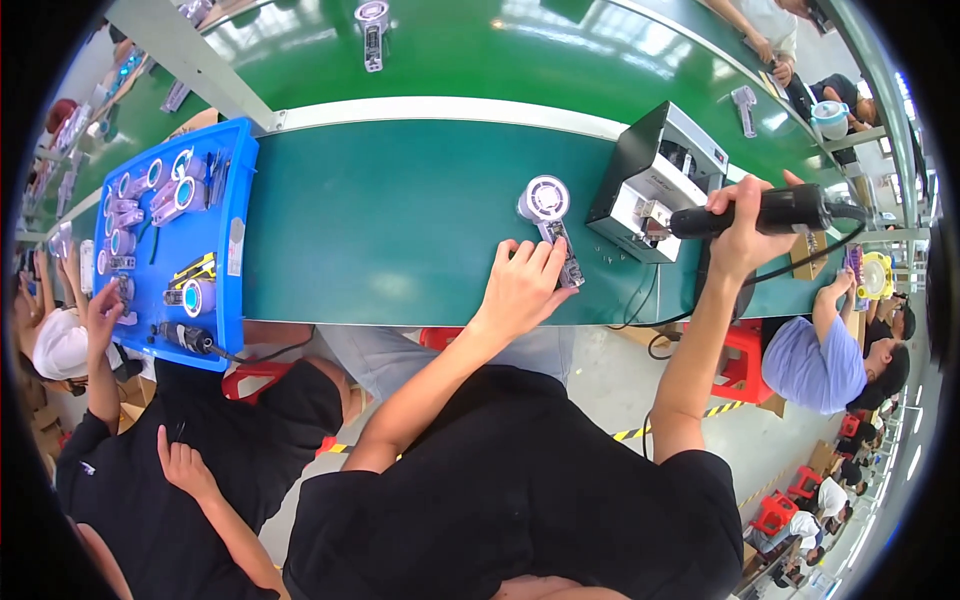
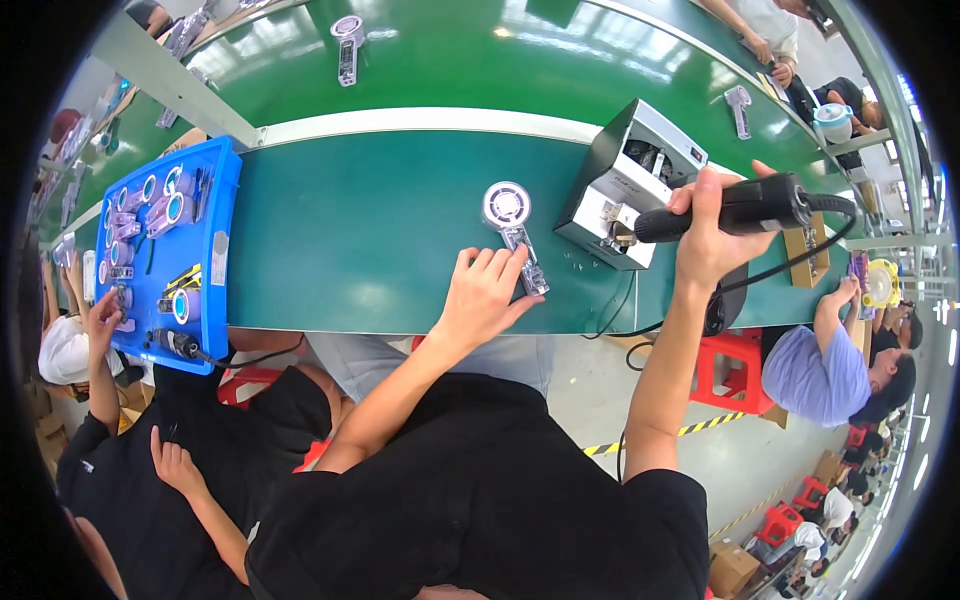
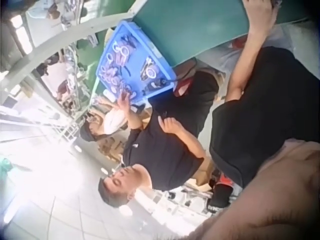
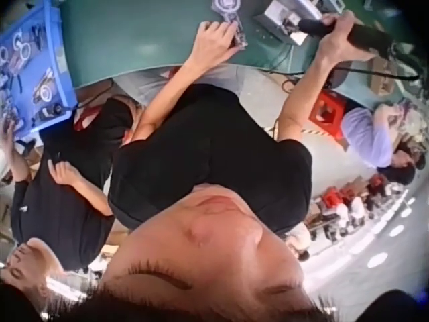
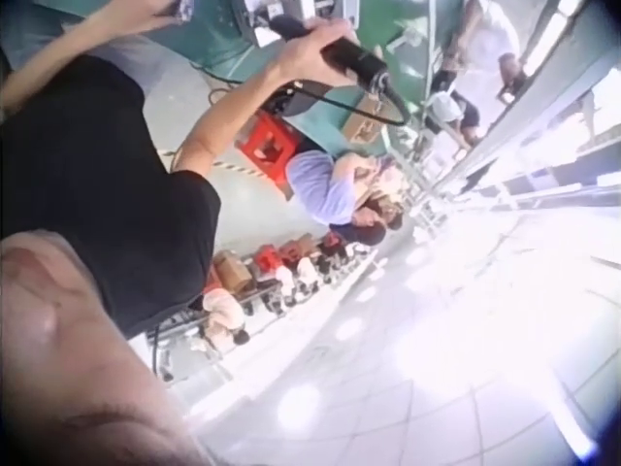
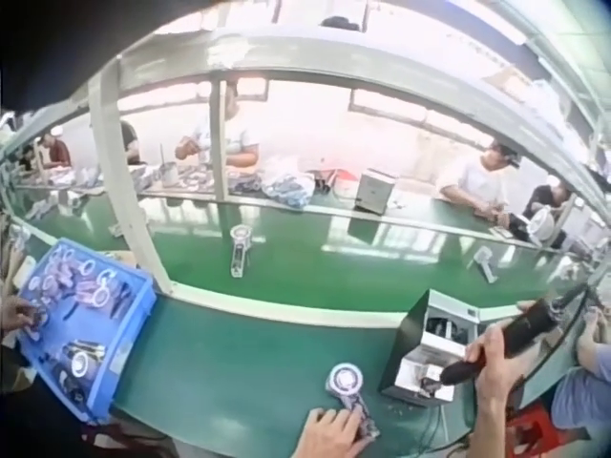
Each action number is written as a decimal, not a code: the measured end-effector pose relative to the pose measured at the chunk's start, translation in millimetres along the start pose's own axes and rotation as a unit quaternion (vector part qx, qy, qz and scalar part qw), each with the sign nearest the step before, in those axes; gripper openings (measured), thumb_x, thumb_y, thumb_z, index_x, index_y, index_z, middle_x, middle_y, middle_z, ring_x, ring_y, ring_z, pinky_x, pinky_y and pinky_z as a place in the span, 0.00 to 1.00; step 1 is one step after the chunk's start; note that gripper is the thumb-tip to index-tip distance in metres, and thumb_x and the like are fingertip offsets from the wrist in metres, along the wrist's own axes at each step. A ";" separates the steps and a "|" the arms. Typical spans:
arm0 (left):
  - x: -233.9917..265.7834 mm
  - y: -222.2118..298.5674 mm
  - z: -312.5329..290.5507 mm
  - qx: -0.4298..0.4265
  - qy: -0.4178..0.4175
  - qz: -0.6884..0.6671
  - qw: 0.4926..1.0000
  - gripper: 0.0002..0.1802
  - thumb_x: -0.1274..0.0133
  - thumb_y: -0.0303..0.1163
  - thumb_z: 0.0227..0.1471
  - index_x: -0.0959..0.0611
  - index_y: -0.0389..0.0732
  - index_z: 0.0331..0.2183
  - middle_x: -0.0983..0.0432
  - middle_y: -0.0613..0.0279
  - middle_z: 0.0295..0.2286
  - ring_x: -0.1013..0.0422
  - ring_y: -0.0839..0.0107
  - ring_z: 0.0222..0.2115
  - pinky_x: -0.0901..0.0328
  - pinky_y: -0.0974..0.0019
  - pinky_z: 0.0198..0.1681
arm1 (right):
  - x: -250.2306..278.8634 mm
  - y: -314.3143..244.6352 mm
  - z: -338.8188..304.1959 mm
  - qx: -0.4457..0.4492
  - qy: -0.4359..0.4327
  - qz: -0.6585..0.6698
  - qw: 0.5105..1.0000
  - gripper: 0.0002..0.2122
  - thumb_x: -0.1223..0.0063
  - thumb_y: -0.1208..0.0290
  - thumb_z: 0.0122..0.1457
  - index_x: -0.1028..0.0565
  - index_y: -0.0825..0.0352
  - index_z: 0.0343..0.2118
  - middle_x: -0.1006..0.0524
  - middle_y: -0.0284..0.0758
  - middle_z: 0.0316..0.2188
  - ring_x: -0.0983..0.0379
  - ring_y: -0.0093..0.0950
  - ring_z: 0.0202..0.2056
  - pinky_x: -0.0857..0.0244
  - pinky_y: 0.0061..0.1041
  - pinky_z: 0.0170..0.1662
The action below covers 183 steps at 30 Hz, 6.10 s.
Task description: Using an electric screwdriver to fasten screws into electronic components on a factory assembly line.
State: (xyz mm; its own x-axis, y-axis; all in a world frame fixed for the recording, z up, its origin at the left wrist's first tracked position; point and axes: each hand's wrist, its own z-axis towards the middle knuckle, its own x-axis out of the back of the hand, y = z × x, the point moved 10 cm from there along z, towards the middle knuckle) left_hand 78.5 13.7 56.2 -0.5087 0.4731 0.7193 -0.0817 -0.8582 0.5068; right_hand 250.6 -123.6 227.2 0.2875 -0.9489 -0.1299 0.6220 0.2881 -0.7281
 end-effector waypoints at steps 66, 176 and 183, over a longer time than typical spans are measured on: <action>11.0 20.1 -5.5 -0.088 0.045 0.003 0.995 0.12 0.39 0.35 0.47 0.17 0.44 0.36 0.30 0.66 0.29 0.31 0.68 0.32 0.37 0.57 0.42 | -28.4 26.1 -115.6 -0.066 -0.137 0.209 0.966 0.24 0.40 0.78 0.57 0.46 0.59 0.46 0.29 0.38 0.23 0.32 0.28 0.18 0.31 0.32 0.23; -1.9 19.7 -2.9 -0.100 0.022 -0.017 0.995 0.16 0.35 0.30 0.45 0.17 0.38 0.39 0.25 0.57 0.49 0.31 0.65 0.31 0.36 0.58 0.44 | -17.0 8.3 -74.0 -0.099 -0.086 0.164 0.978 0.24 0.42 0.67 0.63 0.44 0.62 0.53 0.29 0.38 0.23 0.34 0.25 0.17 0.33 0.30 0.23; -0.4 21.2 -2.5 -0.098 0.028 -0.029 0.994 0.16 0.35 0.30 0.45 0.16 0.39 0.39 0.25 0.58 0.49 0.31 0.65 0.31 0.36 0.58 0.44 | -25.3 9.3 -97.0 -0.076 -0.098 0.185 0.975 0.24 0.42 0.81 0.56 0.44 0.64 0.49 0.27 0.39 0.21 0.31 0.25 0.19 0.29 0.29 0.26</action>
State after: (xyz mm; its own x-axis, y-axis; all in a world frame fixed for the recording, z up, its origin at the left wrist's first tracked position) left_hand 74.9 -5.1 65.4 -0.5441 0.5158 0.6617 -0.2754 -0.8548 0.4398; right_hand 178.4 -109.4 158.4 0.6152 -0.7359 -0.2829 0.3377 0.5702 -0.7489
